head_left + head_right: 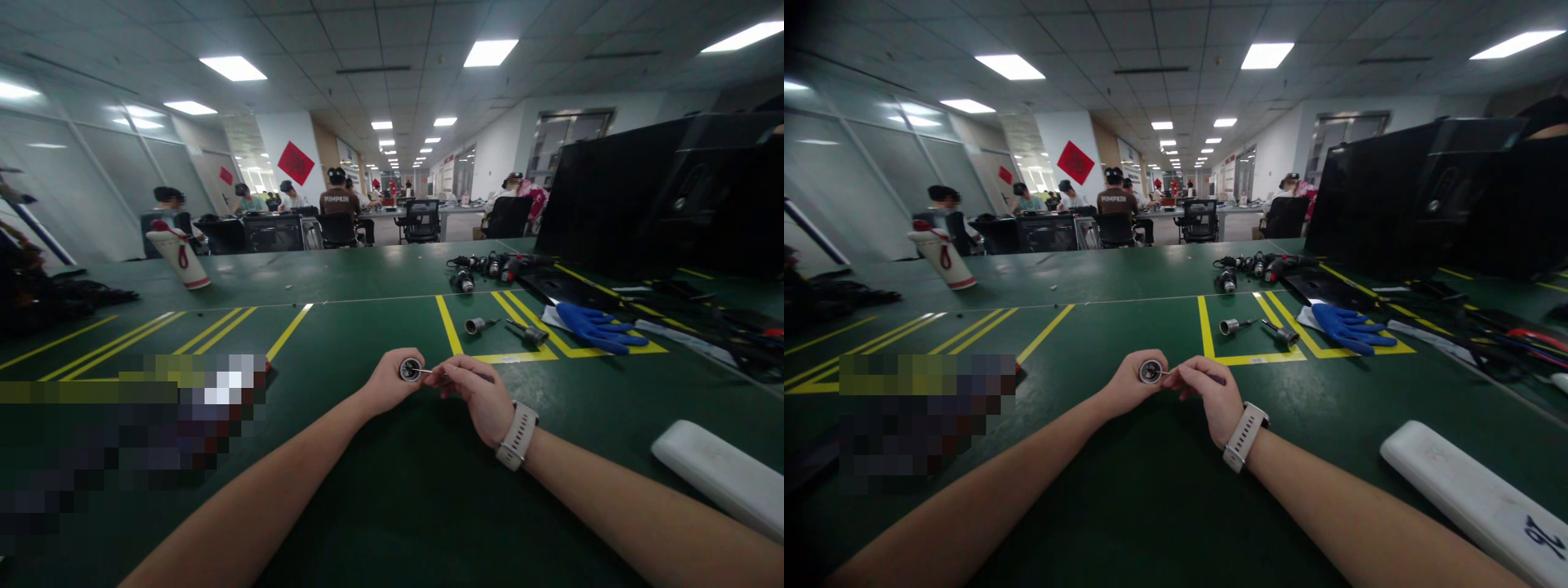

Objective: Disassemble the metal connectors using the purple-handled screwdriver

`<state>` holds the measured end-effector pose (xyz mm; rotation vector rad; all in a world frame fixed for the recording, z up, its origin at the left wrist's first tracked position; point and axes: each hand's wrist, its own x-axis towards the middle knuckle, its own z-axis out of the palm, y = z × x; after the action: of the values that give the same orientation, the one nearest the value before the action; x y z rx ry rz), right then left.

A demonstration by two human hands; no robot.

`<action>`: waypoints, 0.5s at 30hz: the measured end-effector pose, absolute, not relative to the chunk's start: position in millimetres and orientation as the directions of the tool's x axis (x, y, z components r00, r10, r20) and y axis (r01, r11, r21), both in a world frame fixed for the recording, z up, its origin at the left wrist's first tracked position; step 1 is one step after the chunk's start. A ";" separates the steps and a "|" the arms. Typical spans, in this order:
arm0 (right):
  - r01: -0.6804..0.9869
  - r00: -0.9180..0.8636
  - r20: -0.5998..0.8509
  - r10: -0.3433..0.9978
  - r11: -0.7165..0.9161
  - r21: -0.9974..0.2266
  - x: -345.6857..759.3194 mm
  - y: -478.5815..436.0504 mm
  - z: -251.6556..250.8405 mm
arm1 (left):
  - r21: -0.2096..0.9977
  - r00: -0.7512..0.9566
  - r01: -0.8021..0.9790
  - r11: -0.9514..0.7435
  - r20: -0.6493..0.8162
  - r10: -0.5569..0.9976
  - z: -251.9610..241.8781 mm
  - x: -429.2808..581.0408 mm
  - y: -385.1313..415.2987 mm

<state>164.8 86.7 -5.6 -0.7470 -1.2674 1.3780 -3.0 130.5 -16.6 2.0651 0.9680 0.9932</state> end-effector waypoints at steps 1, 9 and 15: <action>-0.282 -0.230 0.206 0.951 0.138 -0.949 164.7 86.8 -5.8 | 0.781 0.437 0.342 -0.522 0.360 0.825 -17.0 -2.8 130.6; -0.228 -0.186 0.212 0.959 0.168 -0.959 164.0 85.4 -5.6 | 0.757 0.359 0.406 -0.512 0.383 0.851 -16.7 -1.1 130.3; -0.263 -0.226 0.198 0.954 0.136 -0.955 164.7 85.4 -3.8 | 0.774 0.375 0.378 -0.508 0.373 0.848 -13.5 -1.3 128.8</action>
<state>164.7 85.4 -3.8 -0.7710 -1.2755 1.3650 -1.3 128.8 -13.5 2.0554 1.0525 1.0470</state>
